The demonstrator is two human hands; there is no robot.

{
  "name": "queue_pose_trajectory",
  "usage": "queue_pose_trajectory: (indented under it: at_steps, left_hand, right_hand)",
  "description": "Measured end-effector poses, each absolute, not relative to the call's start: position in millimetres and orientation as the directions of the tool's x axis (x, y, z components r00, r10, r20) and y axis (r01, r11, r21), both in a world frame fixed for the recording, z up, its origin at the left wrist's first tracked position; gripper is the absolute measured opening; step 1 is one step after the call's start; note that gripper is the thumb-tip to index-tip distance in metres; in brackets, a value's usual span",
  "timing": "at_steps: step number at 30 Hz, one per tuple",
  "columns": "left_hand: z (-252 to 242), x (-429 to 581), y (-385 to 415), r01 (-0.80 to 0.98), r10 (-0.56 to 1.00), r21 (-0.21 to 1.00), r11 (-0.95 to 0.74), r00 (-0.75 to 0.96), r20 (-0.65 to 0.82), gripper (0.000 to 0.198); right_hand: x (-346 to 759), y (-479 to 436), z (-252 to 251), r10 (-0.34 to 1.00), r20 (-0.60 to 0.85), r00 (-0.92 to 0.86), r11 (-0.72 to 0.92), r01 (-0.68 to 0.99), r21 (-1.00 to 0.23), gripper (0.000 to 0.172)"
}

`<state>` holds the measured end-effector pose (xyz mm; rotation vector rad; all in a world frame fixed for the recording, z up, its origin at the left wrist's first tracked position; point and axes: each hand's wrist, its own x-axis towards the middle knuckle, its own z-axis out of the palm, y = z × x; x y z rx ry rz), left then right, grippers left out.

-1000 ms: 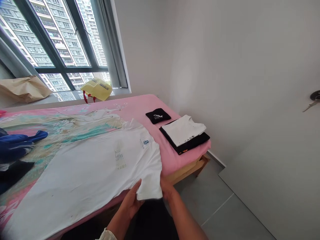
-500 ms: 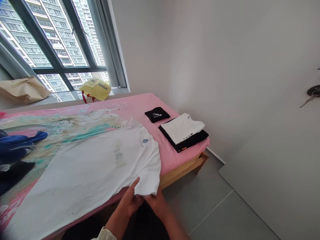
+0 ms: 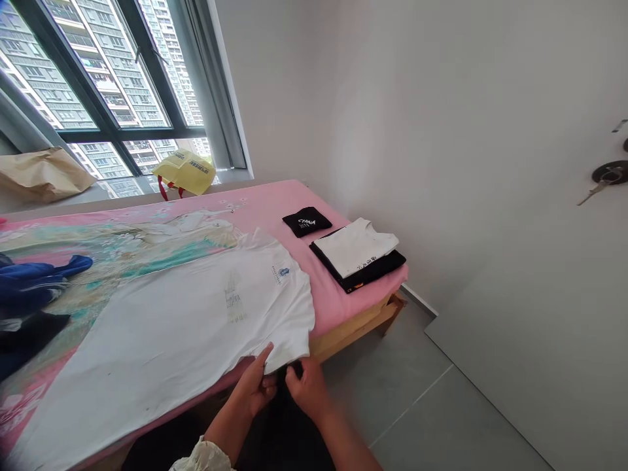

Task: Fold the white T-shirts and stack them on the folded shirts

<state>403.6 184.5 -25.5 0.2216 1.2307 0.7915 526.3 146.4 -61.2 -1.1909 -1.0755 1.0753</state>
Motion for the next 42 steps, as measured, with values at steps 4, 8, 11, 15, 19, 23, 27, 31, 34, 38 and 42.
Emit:
queue_pose_trajectory:
  at_steps: [4, 8, 11, 15, 19, 23, 27, 31, 34, 38, 42]
  left_hand:
    - [-15.2, 402.1, 181.4, -0.364, 0.666, 0.591, 0.720, 0.120, -0.737, 0.038]
    - [-5.0, 397.1, 168.6, -0.219, 0.768, 0.740, 0.636, 0.083, -0.635, 0.045]
    - [-4.2, 391.3, 156.5, 0.046, 0.929, 0.932, 0.359, -0.119, -0.351, 0.036]
    - [-10.7, 390.2, 152.9, 0.288, 0.969, 0.958, 0.014, -0.241, 0.059, 0.037]
    - [-16.0, 397.3, 165.9, 0.545, 0.968, 0.825, -0.150, -0.091, 0.236, 0.030]
    - [-17.7, 396.0, 177.3, 0.798, 0.949, 0.543, -0.263, 0.115, 0.292, 0.039]
    - [-16.2, 380.7, 183.5, 0.838, 0.941, 0.483, -0.255, 0.101, 0.322, 0.032]
    - [-15.3, 371.0, 185.3, 0.831, 0.923, 0.449, -0.328, 0.180, 0.340, 0.026]
    - [-18.5, 373.2, 183.2, 0.822, 0.907, 0.428, -0.375, 0.229, 0.354, 0.029]
    - [-24.2, 378.5, 179.5, 0.806, 0.886, 0.417, -0.421, 0.267, 0.378, 0.033]
    - [-26.3, 379.0, 178.7, 0.798, 0.866, 0.388, -0.462, 0.313, 0.389, 0.037]
  right_hand:
    - [524.9, 150.4, -57.7, 0.980, 0.113, 0.162, 0.102, 0.074, -0.992, 0.026]
    - [526.9, 155.2, -55.4, 0.963, 0.118, 0.241, 0.061, 0.230, -0.971, 0.025]
    - [530.4, 157.9, -53.6, 0.943, 0.132, 0.306, 0.017, 0.353, -0.935, 0.032]
    - [533.1, 160.7, -48.9, 0.922, 0.152, 0.356, 0.029, 0.330, -0.944, 0.029]
    - [532.6, 164.1, -45.7, 0.917, 0.162, 0.363, 0.024, 0.355, -0.934, 0.025]
    - [535.9, 166.3, -44.4, 0.876, 0.174, 0.450, -0.003, 0.366, -0.931, 0.018]
    - [544.1, 166.4, -49.1, 0.861, 0.124, 0.493, -0.029, 0.292, -0.956, 0.017]
    - [543.5, 162.7, -65.2, 0.845, -0.100, 0.526, -0.085, -0.051, -0.995, 0.022]
    - [532.7, 153.3, -76.6, 0.808, -0.345, 0.478, -0.185, -0.350, -0.918, 0.030]
    - [513.1, 134.8, -79.7, 0.737, -0.612, 0.286, -0.346, -0.618, -0.705, 0.044]
    - [496.2, 121.6, -67.1, 0.853, -0.475, 0.217, -0.247, -0.634, -0.733, 0.045]
